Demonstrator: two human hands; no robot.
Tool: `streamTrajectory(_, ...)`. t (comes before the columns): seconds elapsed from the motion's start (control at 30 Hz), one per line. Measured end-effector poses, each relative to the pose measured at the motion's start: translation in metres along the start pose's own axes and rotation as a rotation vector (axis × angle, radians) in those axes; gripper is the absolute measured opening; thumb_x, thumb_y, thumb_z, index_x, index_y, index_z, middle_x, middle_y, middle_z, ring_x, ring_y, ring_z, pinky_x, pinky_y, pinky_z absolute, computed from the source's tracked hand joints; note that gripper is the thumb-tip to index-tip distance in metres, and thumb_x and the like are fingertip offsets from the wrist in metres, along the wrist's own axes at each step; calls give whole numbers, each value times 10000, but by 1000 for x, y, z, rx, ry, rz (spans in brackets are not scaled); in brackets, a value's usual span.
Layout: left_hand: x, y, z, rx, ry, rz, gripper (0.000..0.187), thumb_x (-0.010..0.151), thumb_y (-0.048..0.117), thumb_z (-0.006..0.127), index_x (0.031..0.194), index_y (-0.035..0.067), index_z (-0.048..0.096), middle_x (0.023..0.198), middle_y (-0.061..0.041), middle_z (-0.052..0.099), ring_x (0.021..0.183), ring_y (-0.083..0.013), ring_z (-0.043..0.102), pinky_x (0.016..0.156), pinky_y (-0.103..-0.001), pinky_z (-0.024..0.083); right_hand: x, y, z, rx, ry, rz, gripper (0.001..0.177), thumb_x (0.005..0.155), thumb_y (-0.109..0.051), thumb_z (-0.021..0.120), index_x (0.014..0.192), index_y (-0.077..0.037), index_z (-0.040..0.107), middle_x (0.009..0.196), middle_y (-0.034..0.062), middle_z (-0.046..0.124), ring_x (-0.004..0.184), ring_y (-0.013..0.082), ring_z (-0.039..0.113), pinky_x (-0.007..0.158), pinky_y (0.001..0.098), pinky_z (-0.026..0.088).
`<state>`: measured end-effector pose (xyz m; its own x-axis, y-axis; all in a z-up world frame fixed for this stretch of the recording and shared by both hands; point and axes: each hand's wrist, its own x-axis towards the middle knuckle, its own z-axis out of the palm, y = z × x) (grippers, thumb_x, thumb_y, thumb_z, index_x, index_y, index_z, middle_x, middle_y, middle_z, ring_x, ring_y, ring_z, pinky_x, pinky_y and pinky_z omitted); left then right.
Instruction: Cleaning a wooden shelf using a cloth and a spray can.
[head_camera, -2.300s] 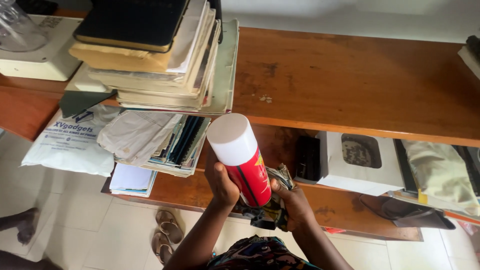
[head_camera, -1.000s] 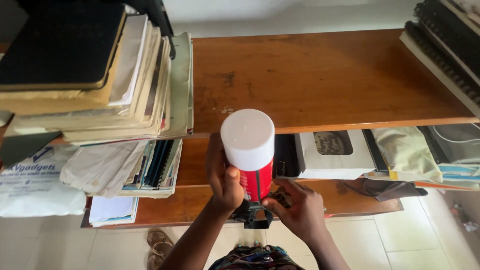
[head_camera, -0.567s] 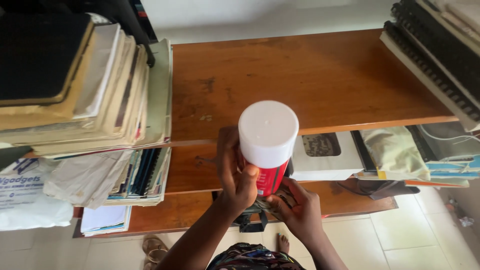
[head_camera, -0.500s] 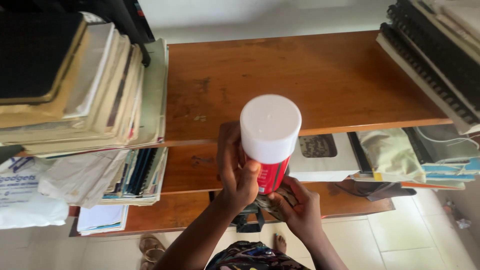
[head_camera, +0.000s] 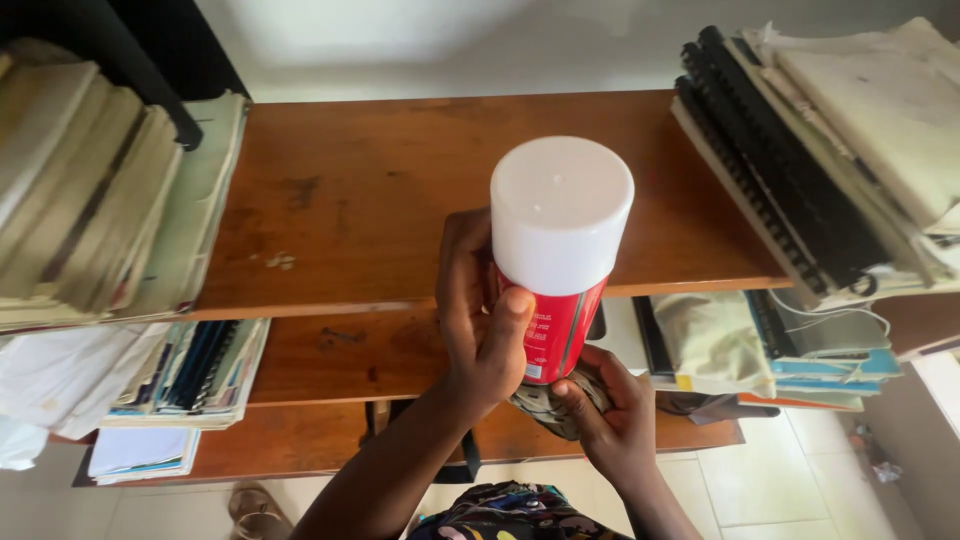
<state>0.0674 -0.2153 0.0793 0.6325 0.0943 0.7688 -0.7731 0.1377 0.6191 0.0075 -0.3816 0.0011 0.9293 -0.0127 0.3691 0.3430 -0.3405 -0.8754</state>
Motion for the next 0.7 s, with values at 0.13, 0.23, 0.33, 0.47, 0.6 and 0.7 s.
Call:
streamTrajectory(0.13, 11, -11, 28, 7, 13, 31, 545, 1169, 464, 546, 1437, -6, 481, 1276, -88, 517, 1125, -150, 539, 1021, -288, 442, 11, 10, -25, 15, 8, -38, 400, 898, -236, 766, 1171, 38, 664, 873, 88, 799, 780, 111, 744, 708, 262, 582)
streamTrajectory(0.23, 16, -20, 48, 61, 26, 56, 522, 1176, 430, 546, 1456, -5, 471, 1330, -98, 533, 1145, -154, 539, 1036, -291, 442, 16, 16, -39, 49, 25, -44, 398, 914, -234, 755, 1181, 43, 654, 864, 85, 786, 776, 109, 718, 707, 257, 573)
streamTrajectory(0.33, 22, -27, 67, -29, 25, 34, 516, 1174, 405, 559, 1470, -6, 465, 1265, -92, 513, 1130, -151, 531, 1032, -288, 437, 21, 25, -53, 52, 57, -28, 355, 924, -218, 746, 1155, 41, 673, 835, 82, 779, 755, 104, 696, 692, 253, 562)
streamTrajectory(0.47, 35, -38, 85, 58, 26, 66, 495, 1179, 392, 559, 1474, 4, 472, 1258, -87, 525, 1135, -150, 539, 1041, -283, 440, 26, 36, -67, 0, 60, -34, 244, 925, -178, 744, 1054, 28, 728, 786, 83, 772, 693, 114, 689, 640, 255, 539)
streamTrajectory(0.6, 46, -50, 103, 86, 30, 85, 494, 1177, 396, 568, 1473, 9, 481, 1260, -85, 525, 1153, -153, 553, 1052, -288, 456, 31, 35, -80, -10, 33, -81, 216, 928, -165, 725, 1040, 18, 744, 845, 81, 800, 733, 121, 745, 671, 249, 571)
streamTrajectory(0.7, 49, -66, 117, 96, 32, 68, 491, 1171, 390, 583, 1468, 12, 484, 1303, -98, 536, 1149, -163, 564, 1045, -300, 474, 32, 41, -89, 3, 26, -79, 219, 930, -169, 722, 1043, 17, 746, 873, 84, 806, 755, 130, 755, 691, 250, 578)
